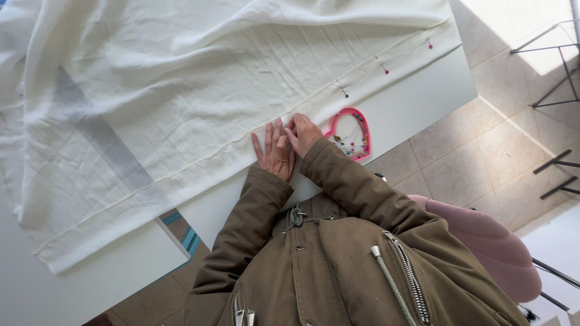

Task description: Pinning the edge of a piece of white fabric to prepare it for sewing.

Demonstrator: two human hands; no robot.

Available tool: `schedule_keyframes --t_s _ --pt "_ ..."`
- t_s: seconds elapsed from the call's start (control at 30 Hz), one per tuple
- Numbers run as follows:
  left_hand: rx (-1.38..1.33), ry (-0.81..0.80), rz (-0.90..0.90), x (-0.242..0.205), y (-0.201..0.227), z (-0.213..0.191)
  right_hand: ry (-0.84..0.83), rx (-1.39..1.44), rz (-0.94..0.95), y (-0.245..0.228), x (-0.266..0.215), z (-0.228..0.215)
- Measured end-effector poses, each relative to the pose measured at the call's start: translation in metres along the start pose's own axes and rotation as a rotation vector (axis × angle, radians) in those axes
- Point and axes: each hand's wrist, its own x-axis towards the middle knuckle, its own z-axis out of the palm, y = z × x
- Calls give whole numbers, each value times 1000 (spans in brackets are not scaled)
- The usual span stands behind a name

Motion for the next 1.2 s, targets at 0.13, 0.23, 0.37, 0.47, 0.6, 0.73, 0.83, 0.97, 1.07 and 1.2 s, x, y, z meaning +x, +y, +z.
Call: schedule_keyframes --t_s 0.13,0.23,0.37,0.47,0.6,0.73,0.83,0.97,1.07,1.2 --pt "-4 -11 32 -2 0 -1 -28 29 63 4 -7 -34" --pt "56 -70 19 -1 2 -7 -15 7 45 15 -13 -84" --pt "209 -262 -1 2 7 -15 25 -252 41 44 -35 -150" --pt "249 -311 -7 5 6 -14 -34 -440 -87 67 -53 -165" --pt "255 -331 -13 0 6 -12 -108 -631 -229 79 -64 -161" --pt "274 -327 -9 1 5 -11 -39 -653 -279 69 -52 -165" --pt "279 -328 -9 2 4 -10 -52 -644 -306 74 -41 -164" --pt "281 -328 -10 1 4 -10 -211 -790 -388 76 -31 -161" --pt "298 -313 2 1 5 -10 -342 -928 -453 71 -21 -164" --pt "288 -285 8 -1 4 -8 -349 -949 -623 81 -18 -162"
